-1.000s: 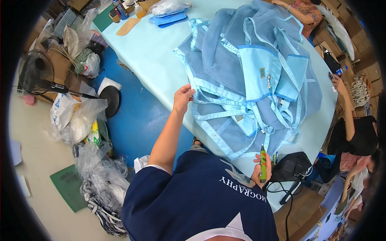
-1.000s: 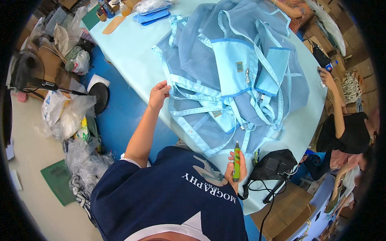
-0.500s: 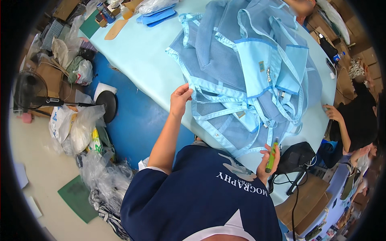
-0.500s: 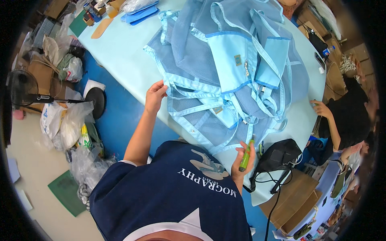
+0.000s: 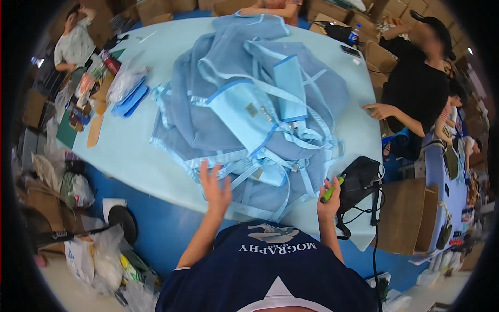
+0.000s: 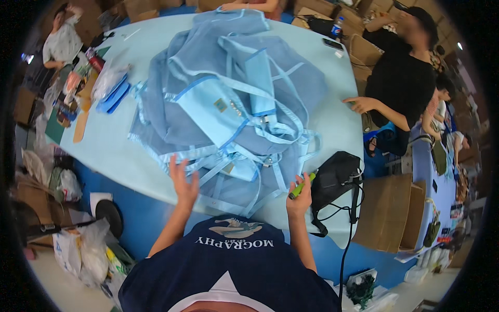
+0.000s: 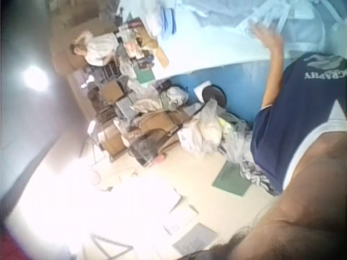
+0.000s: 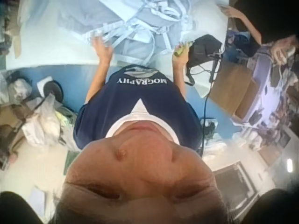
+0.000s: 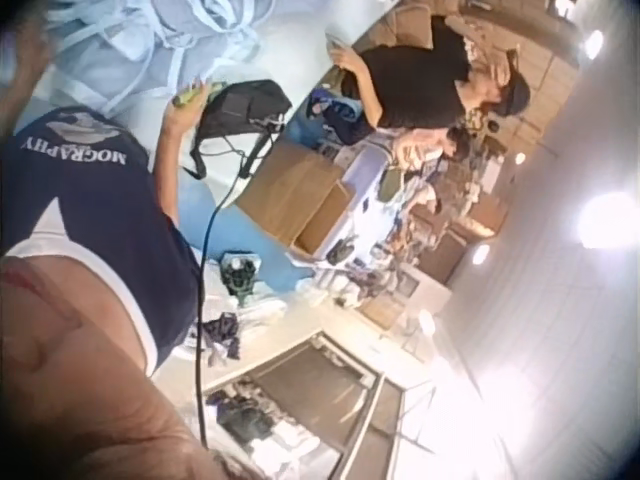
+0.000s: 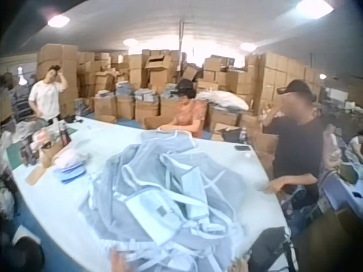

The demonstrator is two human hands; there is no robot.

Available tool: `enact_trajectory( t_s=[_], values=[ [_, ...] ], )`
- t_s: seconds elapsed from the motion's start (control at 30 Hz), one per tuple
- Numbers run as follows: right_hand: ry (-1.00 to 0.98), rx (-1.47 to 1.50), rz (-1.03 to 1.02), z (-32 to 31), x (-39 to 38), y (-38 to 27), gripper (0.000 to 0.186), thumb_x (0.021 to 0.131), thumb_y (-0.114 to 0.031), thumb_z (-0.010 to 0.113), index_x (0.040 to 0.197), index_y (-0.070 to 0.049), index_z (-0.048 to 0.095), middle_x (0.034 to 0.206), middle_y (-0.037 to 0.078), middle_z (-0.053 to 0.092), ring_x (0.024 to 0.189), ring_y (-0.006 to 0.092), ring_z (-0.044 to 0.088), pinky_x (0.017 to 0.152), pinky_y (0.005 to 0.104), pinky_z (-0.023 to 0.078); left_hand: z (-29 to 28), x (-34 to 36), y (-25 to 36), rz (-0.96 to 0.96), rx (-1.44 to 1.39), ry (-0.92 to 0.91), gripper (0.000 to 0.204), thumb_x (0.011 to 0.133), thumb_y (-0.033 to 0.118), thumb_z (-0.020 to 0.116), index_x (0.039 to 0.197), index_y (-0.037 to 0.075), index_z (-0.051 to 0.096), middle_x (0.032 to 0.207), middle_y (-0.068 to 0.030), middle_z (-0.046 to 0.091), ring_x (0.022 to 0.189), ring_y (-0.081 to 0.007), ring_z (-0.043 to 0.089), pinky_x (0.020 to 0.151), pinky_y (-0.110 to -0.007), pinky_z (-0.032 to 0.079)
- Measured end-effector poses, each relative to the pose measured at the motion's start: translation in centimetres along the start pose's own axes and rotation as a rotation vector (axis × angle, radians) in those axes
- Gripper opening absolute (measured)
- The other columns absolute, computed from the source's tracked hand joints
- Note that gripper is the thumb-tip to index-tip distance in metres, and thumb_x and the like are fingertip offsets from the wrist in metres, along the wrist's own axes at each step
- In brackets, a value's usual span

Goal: The recorder is using a handheld heat sealer to bond and finish the edges of blue mesh bags on a workshop table.

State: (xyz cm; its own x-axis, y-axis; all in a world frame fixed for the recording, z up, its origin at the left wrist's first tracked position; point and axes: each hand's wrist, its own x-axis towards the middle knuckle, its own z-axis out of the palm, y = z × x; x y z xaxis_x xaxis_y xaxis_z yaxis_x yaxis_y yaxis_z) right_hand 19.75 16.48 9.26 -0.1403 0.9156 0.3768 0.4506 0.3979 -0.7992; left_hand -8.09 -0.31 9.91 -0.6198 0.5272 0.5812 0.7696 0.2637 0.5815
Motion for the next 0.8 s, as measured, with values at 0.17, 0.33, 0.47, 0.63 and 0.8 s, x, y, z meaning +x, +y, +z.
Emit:
enact_trajectory(
  t_s=[0.17, 0.33, 0.47, 0.63, 0.8],
  values=[
    [-0.016, -0.288, -0.058, 0.6, -0.1, 2.9, 0.058, 0.074, -0.010, 0.070, 0.125, -0.005, 0.045, 0.106, 0.015, 0.061, 0.097, 0.0353, 0.056, 0.083, 0.0410, 0.045, 5.3, 5.6, 9.6, 0.366, -0.170, -0.300, 0.060, 0.070, 0.013, 0.071, 0.125, 0.008, 0.048, 0.142, -0.0228, 0.027, 0.132, -0.0427, 0.023, 0.103, -0.054, 0.023],
    [-0.021, -0.247, 0.121, 1.5, -1.8, 4.6, 0.063, 0.073, -0.013, 0.071, 0.128, -0.006, 0.042, 0.109, 0.016, 0.059, 0.098, 0.0358, 0.055, 0.083, 0.0415, 0.044, 11.6, 9.8, 16.0, 0.551, -0.193, -0.495, 0.064, 0.068, 0.022, 0.073, 0.126, 0.009, 0.048, 0.143, -0.0211, 0.025, 0.135, -0.0403, 0.018, 0.106, -0.055, 0.018],
    [-0.063, -0.203, 0.120, 1.0, -2.5, 5.3, 0.065, 0.073, -0.014, 0.072, 0.129, -0.009, 0.040, 0.112, 0.015, 0.058, 0.098, 0.0362, 0.055, 0.083, 0.0418, 0.044, 17.2, 10.9, 16.7, 0.691, 0.000, -0.656, 0.063, 0.070, 0.029, 0.072, 0.125, 0.007, 0.048, 0.143, -0.0213, 0.025, 0.136, -0.0377, 0.017, 0.107, -0.056, 0.016],
    [-0.066, -0.153, 0.197, 0.9, -2.9, 5.7, 0.063, 0.075, -0.019, 0.072, 0.129, -0.008, 0.040, 0.114, 0.017, 0.058, 0.100, 0.0345, 0.056, 0.082, 0.0398, 0.045, 22.8, 14.1, 20.8, 0.721, 0.037, -0.636, 0.060, 0.074, 0.033, 0.069, 0.123, 0.004, 0.049, 0.141, -0.0208, 0.028, 0.135, -0.0380, 0.016, 0.107, -0.054, 0.018],
    [-0.045, -0.067, 0.134, 1.0, -3.3, 6.2, 0.064, 0.074, -0.019, 0.073, 0.128, -0.007, 0.040, 0.112, 0.018, 0.058, 0.099, 0.0347, 0.057, 0.082, 0.0392, 0.046, 27.6, 15.2, 21.0, 0.538, 0.194, -0.793, 0.071, 0.074, 0.041, 0.068, 0.129, 0.005, 0.042, 0.144, -0.0200, 0.022, 0.137, -0.0376, 0.012, 0.106, -0.058, 0.016]
  ],
)
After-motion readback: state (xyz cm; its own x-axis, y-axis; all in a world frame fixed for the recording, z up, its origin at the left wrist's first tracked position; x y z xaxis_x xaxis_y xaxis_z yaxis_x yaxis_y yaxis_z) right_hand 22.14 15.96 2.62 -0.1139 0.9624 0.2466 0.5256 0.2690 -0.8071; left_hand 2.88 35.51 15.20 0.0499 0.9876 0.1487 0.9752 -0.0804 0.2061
